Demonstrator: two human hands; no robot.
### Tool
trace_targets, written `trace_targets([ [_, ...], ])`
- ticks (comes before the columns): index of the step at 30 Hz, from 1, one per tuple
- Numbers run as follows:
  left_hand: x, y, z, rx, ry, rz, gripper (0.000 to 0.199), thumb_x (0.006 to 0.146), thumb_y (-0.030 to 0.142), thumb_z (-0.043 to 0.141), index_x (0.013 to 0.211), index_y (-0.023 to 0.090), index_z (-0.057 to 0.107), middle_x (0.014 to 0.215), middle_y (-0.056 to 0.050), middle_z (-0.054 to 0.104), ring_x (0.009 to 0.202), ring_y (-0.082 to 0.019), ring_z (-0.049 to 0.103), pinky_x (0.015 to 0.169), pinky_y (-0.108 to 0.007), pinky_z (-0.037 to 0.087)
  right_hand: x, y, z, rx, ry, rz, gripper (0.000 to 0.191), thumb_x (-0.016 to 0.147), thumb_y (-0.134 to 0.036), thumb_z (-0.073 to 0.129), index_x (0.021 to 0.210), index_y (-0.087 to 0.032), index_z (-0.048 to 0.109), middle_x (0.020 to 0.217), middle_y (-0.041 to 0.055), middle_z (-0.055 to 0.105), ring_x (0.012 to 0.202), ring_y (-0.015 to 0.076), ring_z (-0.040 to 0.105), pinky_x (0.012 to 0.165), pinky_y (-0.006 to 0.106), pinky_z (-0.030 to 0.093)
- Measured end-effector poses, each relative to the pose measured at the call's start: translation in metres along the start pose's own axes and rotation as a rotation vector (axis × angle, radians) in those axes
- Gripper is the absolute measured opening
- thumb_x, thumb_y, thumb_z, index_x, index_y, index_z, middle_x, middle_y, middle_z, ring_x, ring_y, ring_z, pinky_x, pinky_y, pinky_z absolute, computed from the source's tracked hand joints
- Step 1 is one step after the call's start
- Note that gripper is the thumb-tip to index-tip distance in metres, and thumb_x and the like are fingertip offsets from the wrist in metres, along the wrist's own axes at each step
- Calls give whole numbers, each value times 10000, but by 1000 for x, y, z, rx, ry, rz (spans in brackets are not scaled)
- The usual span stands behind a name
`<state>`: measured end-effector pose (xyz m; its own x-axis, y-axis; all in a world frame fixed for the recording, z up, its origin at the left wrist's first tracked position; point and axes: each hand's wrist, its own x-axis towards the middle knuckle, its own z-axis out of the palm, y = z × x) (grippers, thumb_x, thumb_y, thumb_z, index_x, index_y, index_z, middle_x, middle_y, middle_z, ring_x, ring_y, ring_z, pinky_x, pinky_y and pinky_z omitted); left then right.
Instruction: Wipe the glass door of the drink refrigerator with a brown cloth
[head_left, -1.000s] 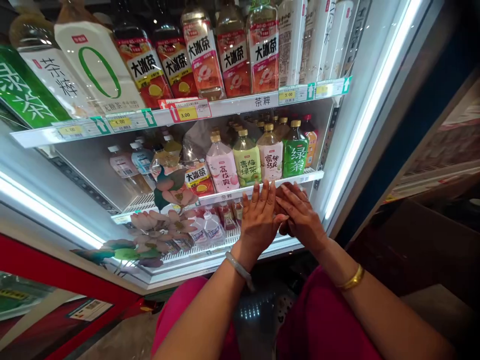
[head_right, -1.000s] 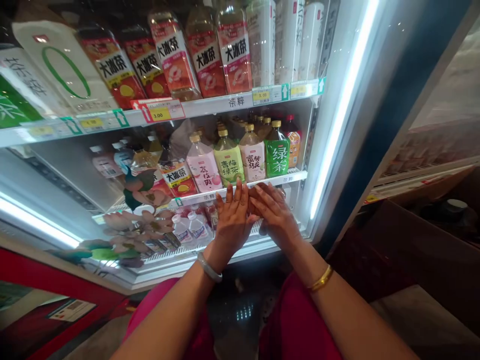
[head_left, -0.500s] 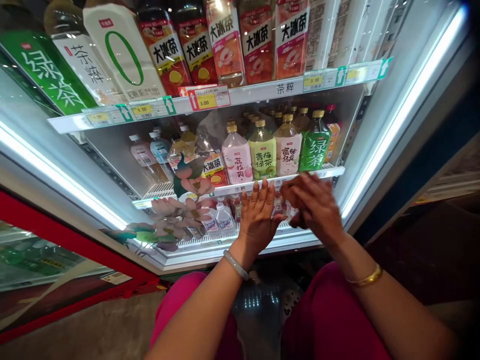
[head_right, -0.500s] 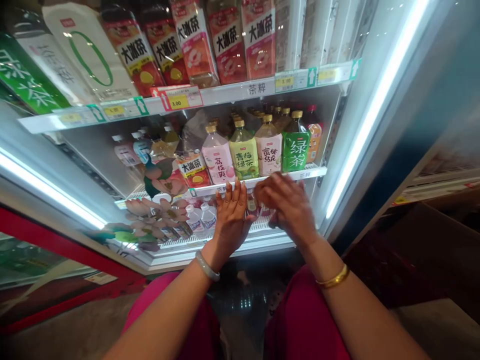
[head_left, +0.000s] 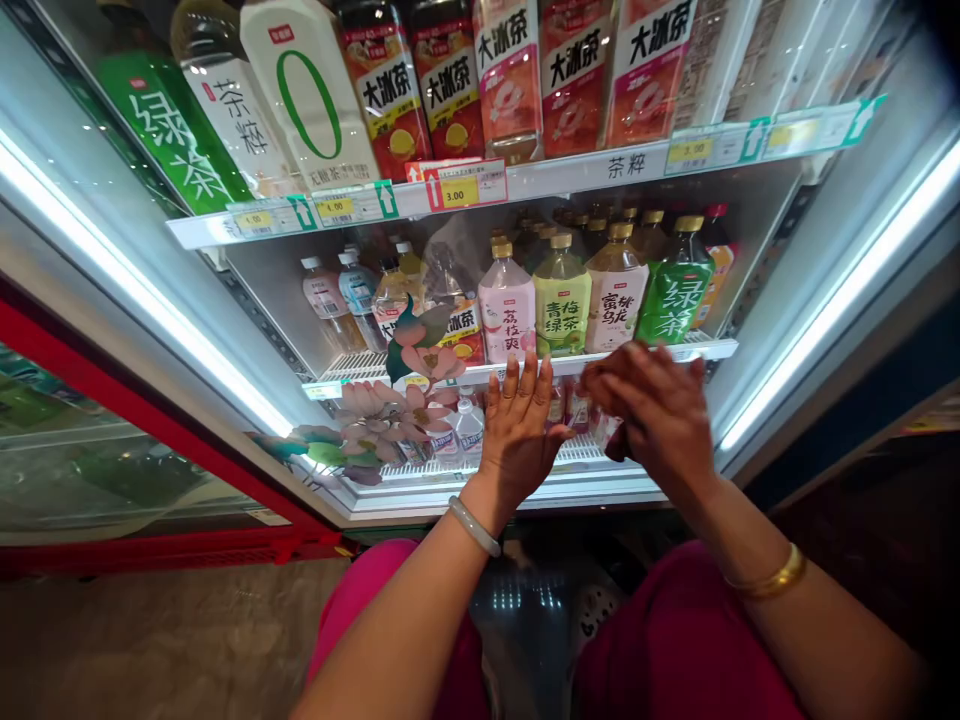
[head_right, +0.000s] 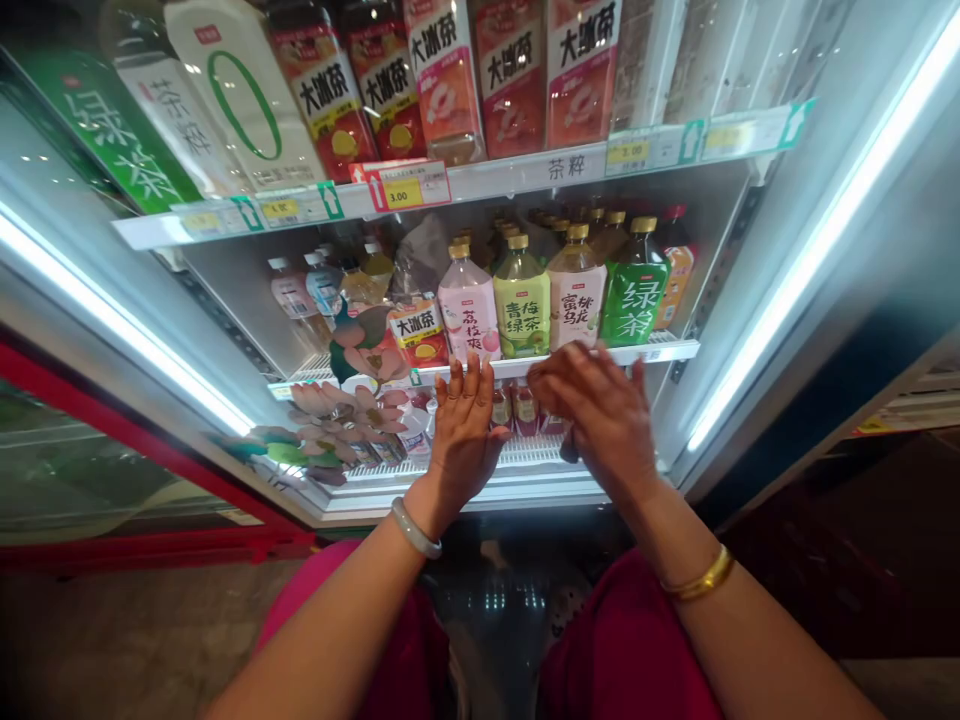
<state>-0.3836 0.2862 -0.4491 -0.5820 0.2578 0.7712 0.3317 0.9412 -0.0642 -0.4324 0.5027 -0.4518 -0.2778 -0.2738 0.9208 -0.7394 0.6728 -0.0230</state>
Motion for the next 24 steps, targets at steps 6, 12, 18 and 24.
trace_targets([
  [6, -3, -11, -7, 25, -20, 9, 843, 1071, 576, 319, 1695, 106, 2, 1737, -217, 242, 1653, -320, 140, 1332, -542, 99, 17, -26, 16, 34, 10, 25, 553, 979, -157, 600, 1486, -377, 569, 1650, -3, 470, 1586, 308, 357, 1317, 627, 288],
  [12, -4, -26, -15, 78, -50, 50, 806, 1069, 534, 382, 1696, 107, 112, 1739, -181, 271, 1660, -266, 117, 1350, -475, 55, 18, -24, 15, 83, -171, -287, 507, 1004, -138, 599, 1414, -437, 600, 1540, -72, 595, 1499, 215, 500, 1344, 539, 273],
  [18, -21, -60, -30, 163, 10, 53, 781, 1081, 574, 240, 1701, 126, 81, 1729, -150, 319, 1662, -248, 91, 1353, -491, -8, 47, -52, 35, 85, -20, -131, 465, 996, -221, 640, 1434, -372, 603, 1605, -20, 530, 1559, 291, 408, 1325, 585, 306],
  [24, -37, -77, -38, 164, -3, 71, 805, 1082, 569, 269, 1696, 103, 37, 1735, -162, 289, 1660, -221, 53, 1356, -449, 83, 38, -54, 42, 124, -164, -501, 492, 1018, -148, 594, 1449, -386, 575, 1496, -99, 635, 1417, 124, 577, 1353, 338, 269],
])
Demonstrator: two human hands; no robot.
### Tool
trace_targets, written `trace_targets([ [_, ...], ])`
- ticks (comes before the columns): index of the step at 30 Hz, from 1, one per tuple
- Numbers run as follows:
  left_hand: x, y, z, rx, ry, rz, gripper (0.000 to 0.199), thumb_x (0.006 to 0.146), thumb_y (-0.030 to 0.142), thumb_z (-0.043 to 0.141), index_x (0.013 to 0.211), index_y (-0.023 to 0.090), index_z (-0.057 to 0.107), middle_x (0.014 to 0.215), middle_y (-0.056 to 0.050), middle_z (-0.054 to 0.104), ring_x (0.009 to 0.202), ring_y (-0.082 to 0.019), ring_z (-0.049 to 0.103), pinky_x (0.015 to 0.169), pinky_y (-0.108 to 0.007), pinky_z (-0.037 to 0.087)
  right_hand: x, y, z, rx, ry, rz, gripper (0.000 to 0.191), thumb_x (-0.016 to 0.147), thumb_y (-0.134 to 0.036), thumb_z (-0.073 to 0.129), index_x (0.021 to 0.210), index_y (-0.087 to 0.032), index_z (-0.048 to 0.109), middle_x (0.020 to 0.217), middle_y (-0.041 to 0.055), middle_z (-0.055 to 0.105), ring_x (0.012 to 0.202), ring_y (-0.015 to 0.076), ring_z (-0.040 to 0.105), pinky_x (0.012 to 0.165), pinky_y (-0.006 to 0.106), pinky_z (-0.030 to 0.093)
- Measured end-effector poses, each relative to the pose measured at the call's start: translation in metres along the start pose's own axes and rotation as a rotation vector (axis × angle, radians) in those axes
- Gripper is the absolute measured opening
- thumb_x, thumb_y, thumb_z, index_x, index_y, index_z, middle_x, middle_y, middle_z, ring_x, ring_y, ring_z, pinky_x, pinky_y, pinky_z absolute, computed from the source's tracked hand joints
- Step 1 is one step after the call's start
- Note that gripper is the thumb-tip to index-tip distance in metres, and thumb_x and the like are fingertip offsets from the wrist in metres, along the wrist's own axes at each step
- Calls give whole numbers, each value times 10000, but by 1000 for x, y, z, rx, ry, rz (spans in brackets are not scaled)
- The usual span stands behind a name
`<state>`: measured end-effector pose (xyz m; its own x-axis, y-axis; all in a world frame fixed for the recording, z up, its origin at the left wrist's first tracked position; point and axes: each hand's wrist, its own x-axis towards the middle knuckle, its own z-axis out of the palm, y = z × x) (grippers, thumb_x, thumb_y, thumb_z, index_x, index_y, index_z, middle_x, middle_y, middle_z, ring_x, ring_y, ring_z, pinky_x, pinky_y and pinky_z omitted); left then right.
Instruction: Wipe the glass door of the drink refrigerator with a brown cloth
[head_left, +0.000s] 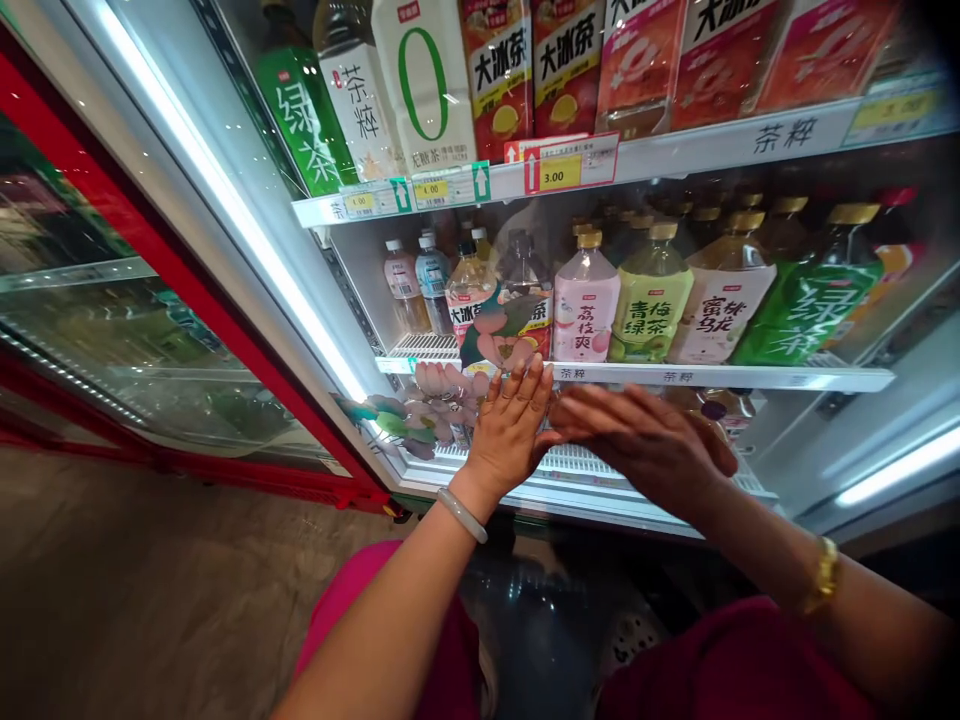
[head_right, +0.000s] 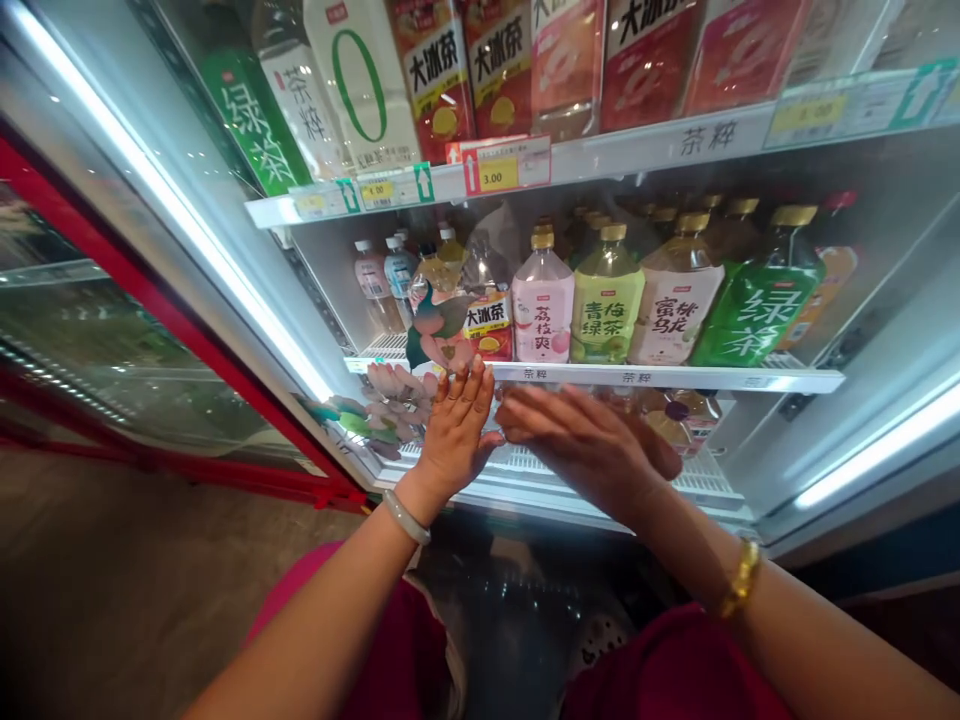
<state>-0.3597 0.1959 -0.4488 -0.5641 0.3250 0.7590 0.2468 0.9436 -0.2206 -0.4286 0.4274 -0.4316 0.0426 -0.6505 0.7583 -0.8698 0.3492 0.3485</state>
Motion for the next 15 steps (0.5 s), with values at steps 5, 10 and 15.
trace_targets([
  [5, 0, 3, 4, 4, 0, -29, 821, 1070, 576, 343, 1694, 103, 97, 1720, -177, 317, 1658, -237, 90, 1357, -479, 72, 39, 6, -7, -89, 223, 295, 479, 986, -267, 659, 1445, -386, 588, 1608, -19, 529, 1536, 320, 442, 1316, 602, 322],
  [10, -5, -6, 5, 24, 52, -40, 737, 1054, 543, 450, 1642, 116, 330, 1635, -170, 484, 1646, -233, 186, 1362, -467, 57, 47, -22, 19, -187, 183, 102, 466, 963, -215, 686, 1415, -302, 621, 1496, 48, 642, 1537, 268, 448, 1264, 456, 444],
  [15, -8, -22, -1, 57, 112, -55, 832, 1062, 595, 355, 1687, 83, 154, 1655, -193, 438, 1643, -242, 201, 1358, -460, 96, 28, -1, 4, -158, 64, 1, 494, 979, -192, 662, 1447, -338, 598, 1564, 25, 580, 1544, 252, 437, 1343, 488, 286],
])
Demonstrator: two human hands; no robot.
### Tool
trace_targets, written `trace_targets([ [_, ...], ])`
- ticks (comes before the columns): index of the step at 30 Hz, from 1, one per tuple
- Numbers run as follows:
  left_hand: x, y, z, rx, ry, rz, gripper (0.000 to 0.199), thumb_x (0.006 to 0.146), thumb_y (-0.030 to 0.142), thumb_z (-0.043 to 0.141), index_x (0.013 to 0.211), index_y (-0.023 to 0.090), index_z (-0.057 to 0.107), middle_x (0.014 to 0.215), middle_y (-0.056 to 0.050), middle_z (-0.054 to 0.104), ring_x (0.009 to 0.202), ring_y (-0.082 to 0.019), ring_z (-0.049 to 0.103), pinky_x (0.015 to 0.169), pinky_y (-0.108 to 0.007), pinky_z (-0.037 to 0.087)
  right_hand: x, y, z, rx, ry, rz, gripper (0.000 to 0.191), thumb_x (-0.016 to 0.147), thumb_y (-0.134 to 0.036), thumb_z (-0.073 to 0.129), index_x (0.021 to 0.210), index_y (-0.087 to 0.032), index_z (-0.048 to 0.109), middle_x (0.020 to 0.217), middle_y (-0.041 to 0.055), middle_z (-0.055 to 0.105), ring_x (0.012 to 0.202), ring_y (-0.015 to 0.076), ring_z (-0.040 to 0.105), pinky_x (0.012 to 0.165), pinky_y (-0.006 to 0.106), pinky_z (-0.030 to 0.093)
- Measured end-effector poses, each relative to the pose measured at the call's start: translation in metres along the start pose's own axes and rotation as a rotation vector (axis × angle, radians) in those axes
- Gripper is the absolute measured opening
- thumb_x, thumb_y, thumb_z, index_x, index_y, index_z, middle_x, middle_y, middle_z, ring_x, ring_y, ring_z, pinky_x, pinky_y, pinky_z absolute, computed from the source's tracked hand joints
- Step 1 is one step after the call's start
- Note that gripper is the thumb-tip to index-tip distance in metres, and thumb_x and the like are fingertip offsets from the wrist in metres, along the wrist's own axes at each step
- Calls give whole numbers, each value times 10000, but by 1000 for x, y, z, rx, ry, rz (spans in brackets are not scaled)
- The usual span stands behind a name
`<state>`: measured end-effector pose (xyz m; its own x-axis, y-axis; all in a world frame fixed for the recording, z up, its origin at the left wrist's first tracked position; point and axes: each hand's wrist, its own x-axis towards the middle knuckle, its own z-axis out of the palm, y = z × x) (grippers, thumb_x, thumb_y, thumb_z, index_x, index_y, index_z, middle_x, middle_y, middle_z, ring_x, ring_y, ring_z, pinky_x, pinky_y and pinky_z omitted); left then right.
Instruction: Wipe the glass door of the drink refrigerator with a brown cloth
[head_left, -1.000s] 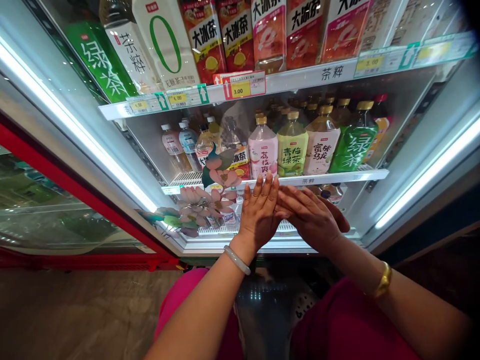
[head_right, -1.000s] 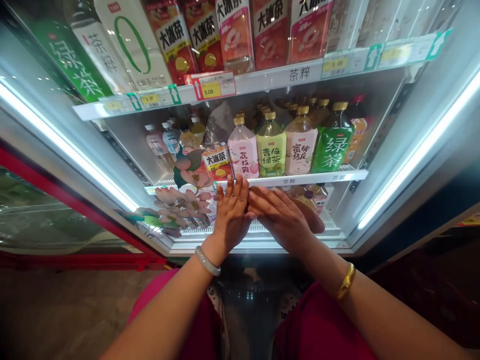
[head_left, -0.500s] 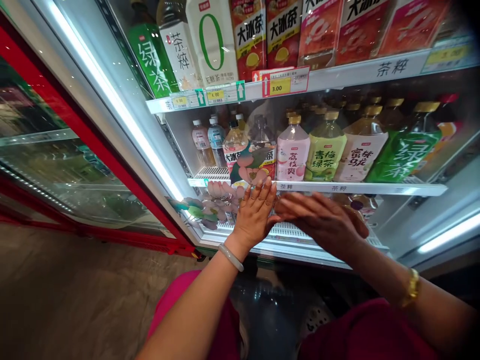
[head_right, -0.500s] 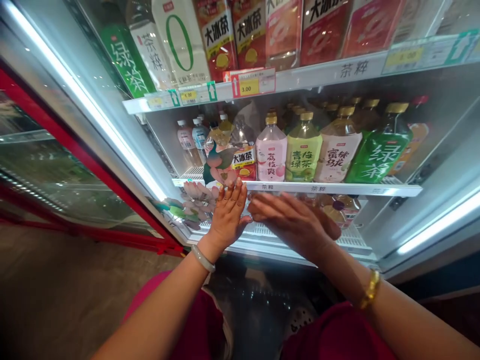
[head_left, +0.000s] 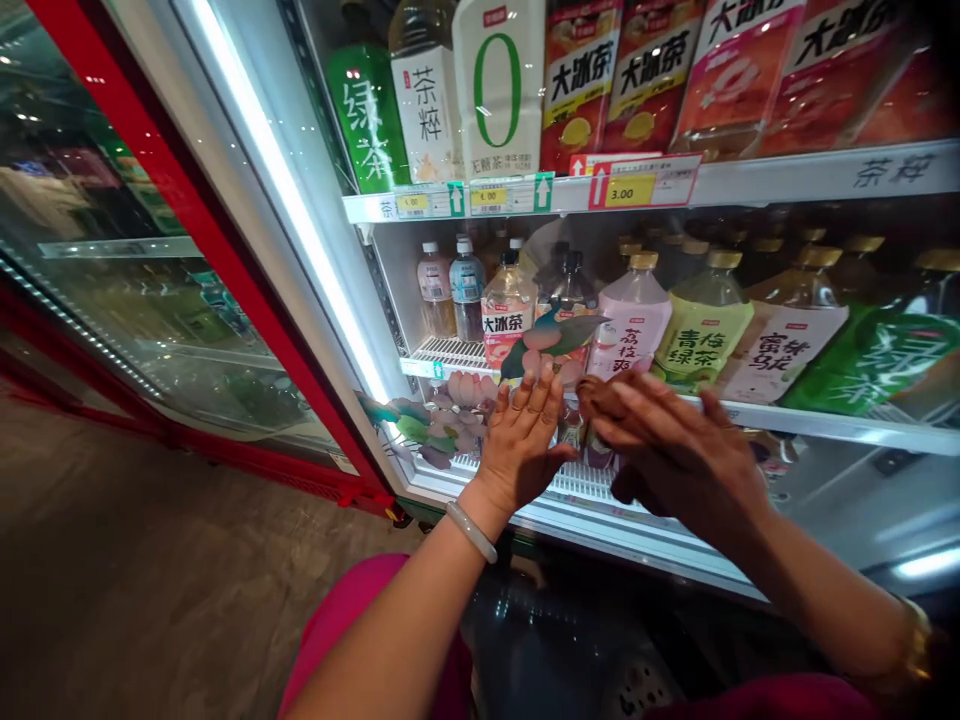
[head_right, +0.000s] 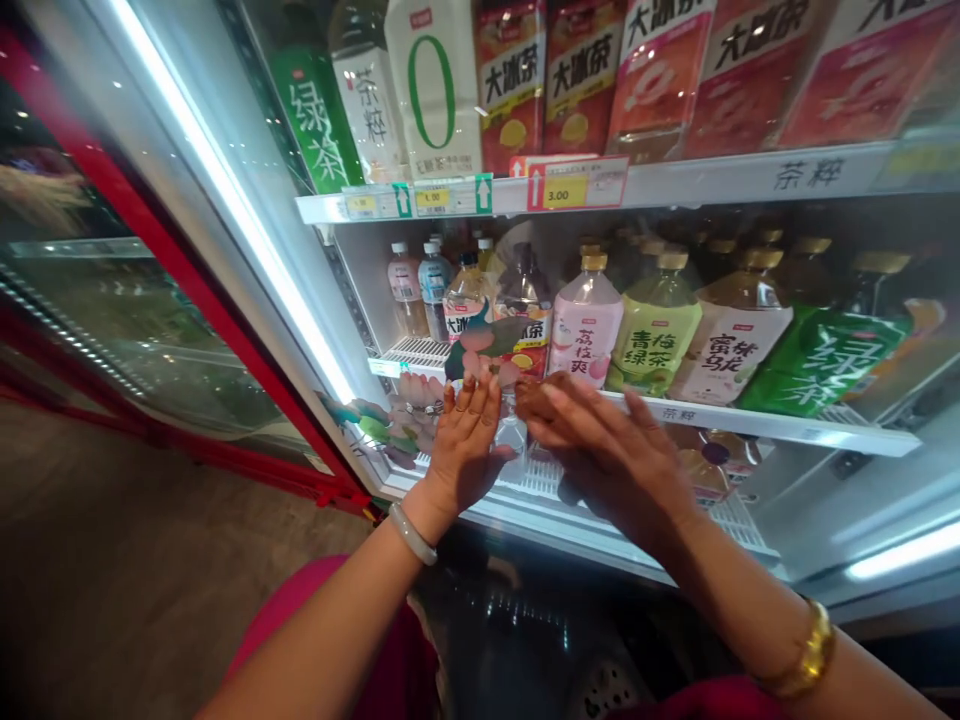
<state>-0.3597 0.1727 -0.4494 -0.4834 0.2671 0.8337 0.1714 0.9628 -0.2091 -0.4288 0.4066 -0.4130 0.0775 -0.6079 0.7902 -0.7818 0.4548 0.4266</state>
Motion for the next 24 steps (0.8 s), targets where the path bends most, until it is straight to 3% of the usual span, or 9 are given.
trace_targets([
  [2, 3, -4, -4, 14, 69, -48, 838, 1064, 623, 209, 1694, 85, 84, 1681, -190, 393, 1650, -253, 157, 1356, -477, 100, 12, 5, -2, 8, 71, 102, 532, 962, -159, 678, 1458, -327, 587, 1590, 47, 551, 1536, 273, 449, 1325, 515, 307],
  [5, 8, -10, -10, 12, 141, -93, 828, 1052, 625, 76, 1699, 110, 47, 1713, -169, 337, 1656, -231, 90, 1360, -463, 73, 35, -14, 10, 33, 122, 179, 488, 951, -196, 705, 1428, -248, 613, 1563, 95, 577, 1550, 297, 423, 1309, 510, 329],
  [8, 10, -14, -14, -17, 148, -102, 812, 1060, 619, 94, 1701, 123, 47, 1723, -154, 320, 1658, -200, 47, 1360, -431, 24, 41, -37, 23, 90, 72, 2, 389, 959, -162, 681, 1347, -199, 662, 1433, 70, 689, 1496, 247, 502, 1297, 416, 362],
  [11, 6, -19, -14, -36, 116, -101, 802, 1067, 610, 125, 1700, 123, 49, 1726, -155, 316, 1658, -186, 17, 1358, -414, 27, 36, -31, 19, 152, 12, -85, 398, 969, -107, 648, 1350, -223, 658, 1403, 30, 712, 1445, 204, 558, 1315, 398, 335],
  [14, 2, -22, -14, -57, 75, -84, 831, 1049, 643, 113, 1701, 136, 34, 1722, -155, 334, 1659, -192, 9, 1359, -429, 42, 45, -11, 9, 141, 75, 50, 453, 957, -109, 667, 1383, -262, 642, 1531, 60, 612, 1509, 258, 487, 1322, 494, 313],
  [17, 2, -25, -17, -85, 77, -102, 856, 1034, 670, 109, 1702, 139, 33, 1726, -159, 323, 1661, -197, 5, 1359, -438, 30, 67, -15, 13, 80, 194, 172, 416, 961, -172, 683, 1368, -250, 659, 1580, 95, 558, 1534, 320, 447, 1309, 563, 316],
  [21, 6, -33, -22, -111, 93, -213, 836, 1040, 662, 86, 1705, 159, 30, 1761, -151, 226, 1664, -237, 36, 1358, -470, 37, 74, -42, 29, 88, 94, 6, 400, 965, -159, 670, 1363, -179, 648, 1468, 107, 661, 1503, 283, 493, 1292, 477, 382],
  [24, 5, -38, -25, -113, 70, -232, 827, 1038, 664, 74, 1708, 180, 45, 1762, -128, 241, 1665, -236, 35, 1359, -474, 37, 66, -38, 28, 163, 9, -89, 422, 957, -131, 668, 1368, -224, 644, 1437, 58, 689, 1465, 241, 541, 1307, 438, 370],
])
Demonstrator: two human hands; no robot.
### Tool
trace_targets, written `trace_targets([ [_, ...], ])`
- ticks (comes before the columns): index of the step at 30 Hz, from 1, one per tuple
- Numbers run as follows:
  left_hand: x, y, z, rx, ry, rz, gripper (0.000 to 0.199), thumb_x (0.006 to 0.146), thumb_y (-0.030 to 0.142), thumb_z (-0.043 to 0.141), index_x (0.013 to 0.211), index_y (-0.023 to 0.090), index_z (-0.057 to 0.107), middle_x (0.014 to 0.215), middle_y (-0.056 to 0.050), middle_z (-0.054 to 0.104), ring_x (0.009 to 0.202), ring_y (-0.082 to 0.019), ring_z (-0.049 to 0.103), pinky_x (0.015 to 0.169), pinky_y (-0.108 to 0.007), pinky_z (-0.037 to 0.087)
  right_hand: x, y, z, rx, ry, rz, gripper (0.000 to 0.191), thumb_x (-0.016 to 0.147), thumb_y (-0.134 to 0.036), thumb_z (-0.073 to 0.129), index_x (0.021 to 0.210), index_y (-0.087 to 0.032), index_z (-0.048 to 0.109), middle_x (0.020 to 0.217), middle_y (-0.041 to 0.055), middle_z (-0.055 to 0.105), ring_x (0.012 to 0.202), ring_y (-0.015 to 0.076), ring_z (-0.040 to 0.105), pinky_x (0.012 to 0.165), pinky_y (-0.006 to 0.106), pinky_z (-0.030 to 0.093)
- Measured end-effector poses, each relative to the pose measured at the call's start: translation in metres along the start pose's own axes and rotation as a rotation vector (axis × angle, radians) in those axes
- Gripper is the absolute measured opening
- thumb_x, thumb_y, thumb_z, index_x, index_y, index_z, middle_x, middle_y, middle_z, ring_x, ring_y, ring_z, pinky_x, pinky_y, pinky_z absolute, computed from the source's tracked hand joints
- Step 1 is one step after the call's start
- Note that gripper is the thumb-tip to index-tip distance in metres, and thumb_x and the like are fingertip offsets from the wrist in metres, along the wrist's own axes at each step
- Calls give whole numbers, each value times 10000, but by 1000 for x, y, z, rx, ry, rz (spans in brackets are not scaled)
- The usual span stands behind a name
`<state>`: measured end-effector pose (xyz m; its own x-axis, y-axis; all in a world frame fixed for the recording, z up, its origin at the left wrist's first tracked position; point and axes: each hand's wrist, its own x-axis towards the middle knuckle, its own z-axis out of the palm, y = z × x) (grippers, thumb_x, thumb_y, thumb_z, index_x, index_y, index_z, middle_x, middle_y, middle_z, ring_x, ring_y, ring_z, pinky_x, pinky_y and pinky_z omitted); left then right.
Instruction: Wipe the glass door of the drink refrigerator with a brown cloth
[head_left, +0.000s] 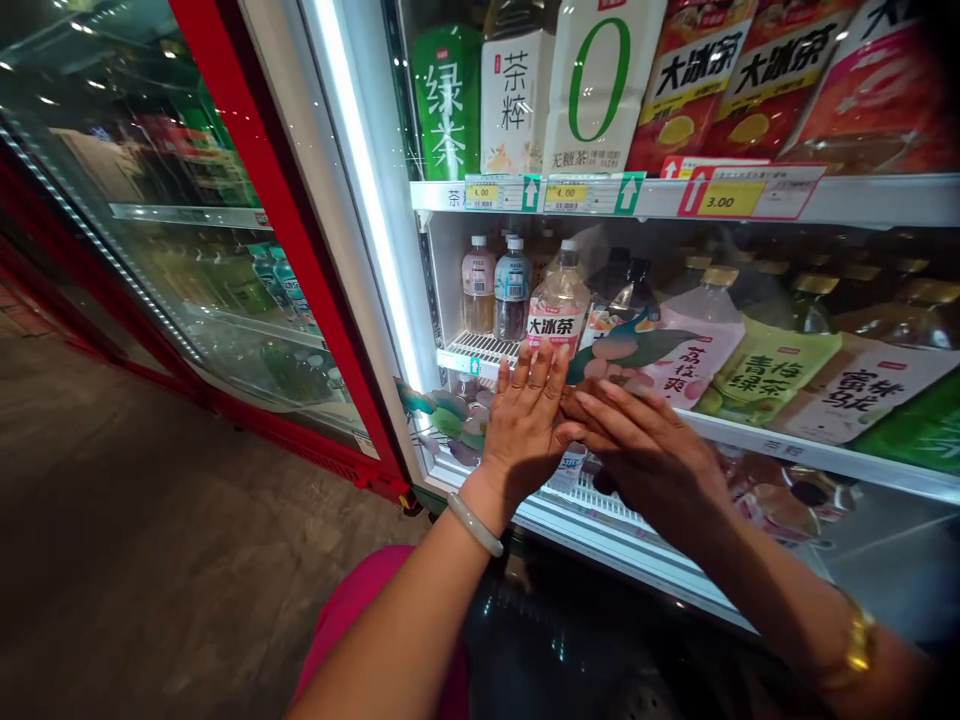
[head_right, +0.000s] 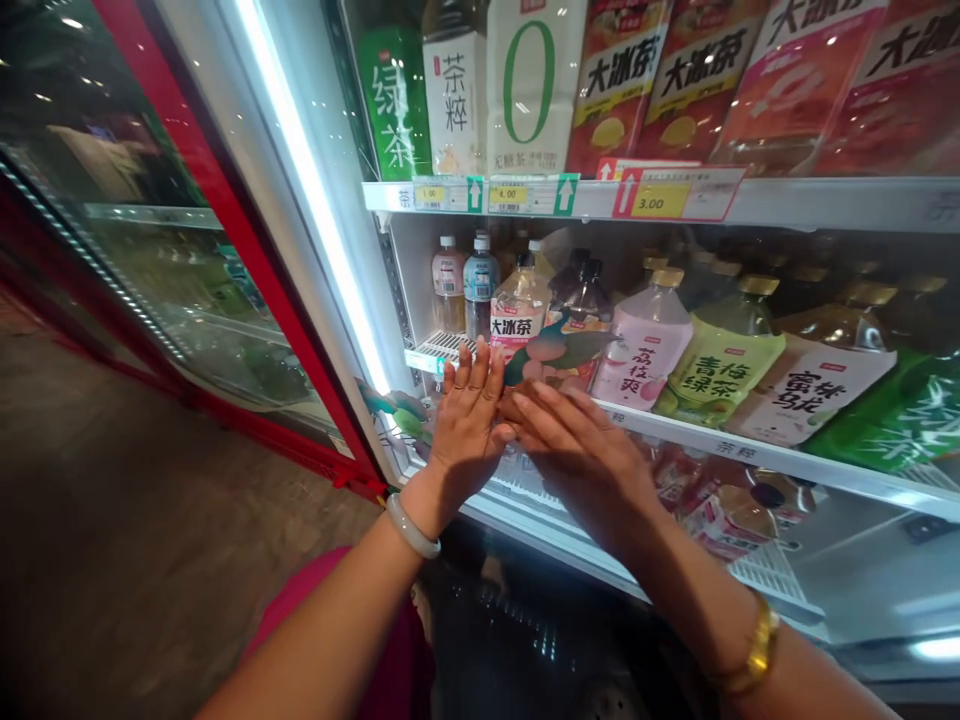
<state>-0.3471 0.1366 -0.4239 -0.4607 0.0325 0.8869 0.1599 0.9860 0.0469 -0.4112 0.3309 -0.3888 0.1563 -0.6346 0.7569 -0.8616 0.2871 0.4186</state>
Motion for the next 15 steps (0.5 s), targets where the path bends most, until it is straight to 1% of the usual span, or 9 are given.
trace_targets([
  [2, -1, -1, -1, 6, -4, 32, 841, 1027, 674, 54, 1707, 179, 47, 1754, -126, 271, 1664, -220, 35, 1362, -466, 38, 0, 11, -7, 7, 6, 50, 457, 984, -138, 620, 1423, -266, 611, 1502, 55, 639, 1488, 257, 514, 1326, 487, 329],
  [3, -1, -1, -1, 8, 2, 41, 852, 1021, 681, 48, 1707, 175, 45, 1750, -130, 280, 1664, -217, 37, 1362, -465, 40, 4, 14, -9, -11, 46, 92, 465, 997, -153, 600, 1445, -282, 597, 1537, 61, 607, 1504, 277, 493, 1328, 525, 312],
  [5, -1, -1, -2, 7, 17, 31, 862, 1017, 686, 45, 1706, 169, 39, 1747, -137, 286, 1664, -213, 45, 1363, -463, 46, 13, 13, -6, -56, 144, 163, 459, 1005, -201, 603, 1456, -283, 593, 1571, 79, 569, 1519, 313, 468, 1320, 573, 305],
  [6, -1, -1, -3, 3, 28, 15, 863, 1016, 686, 43, 1706, 165, 36, 1749, -141, 277, 1664, -212, 46, 1363, -460, 46, 17, 8, -1, -66, 164, 177, 452, 999, -217, 620, 1448, -266, 601, 1570, 90, 569, 1522, 321, 463, 1316, 575, 314],
  [8, 0, -5, -6, -8, 49, -21, 863, 1020, 683, 44, 1705, 159, 27, 1760, -142, 239, 1664, -211, 31, 1362, -454, 43, 20, -6, 11, -52, 123, 129, 421, 978, -200, 652, 1399, -220, 633, 1524, 97, 615, 1508, 303, 485, 1313, 527, 342],
  [10, 1, -10, -9, -10, 52, -28, 846, 1028, 677, 64, 1705, 171, 20, 1770, -130, 209, 1664, -216, 15, 1363, -461, 41, 16, -15, 19, 6, 34, 13, 406, 956, -125, 655, 1355, -200, 652, 1458, 72, 672, 1484, 259, 519, 1315, 466, 358],
  [12, 0, -16, -13, -2, 47, -17, 838, 1029, 677, 72, 1706, 186, 23, 1769, -123, 217, 1665, -220, 19, 1364, -473, 50, 9, -13, 17, 65, -21, -67, 440, 955, -95, 638, 1376, -223, 640, 1452, 40, 679, 1472, 227, 532, 1321, 441, 355],
  [13, -1, -19, -15, 5, 43, -14, 837, 1026, 678, 70, 1706, 192, 27, 1767, -120, 230, 1665, -219, 25, 1364, -477, 56, 8, -7, 13, 80, -29, -74, 469, 963, -101, 628, 1409, -245, 622, 1478, 33, 660, 1475, 227, 529, 1323, 451, 353],
  [15, -4, -24, -18, 14, 40, -14, 847, 1017, 688, 62, 1706, 196, 29, 1760, -122, 252, 1665, -212, 30, 1366, -477, 66, 11, 5, 4, 62, 1, 7, 523, 978, -131, 612, 1474, -295, 579, 1546, 38, 599, 1491, 260, 509, 1324, 505, 343],
])
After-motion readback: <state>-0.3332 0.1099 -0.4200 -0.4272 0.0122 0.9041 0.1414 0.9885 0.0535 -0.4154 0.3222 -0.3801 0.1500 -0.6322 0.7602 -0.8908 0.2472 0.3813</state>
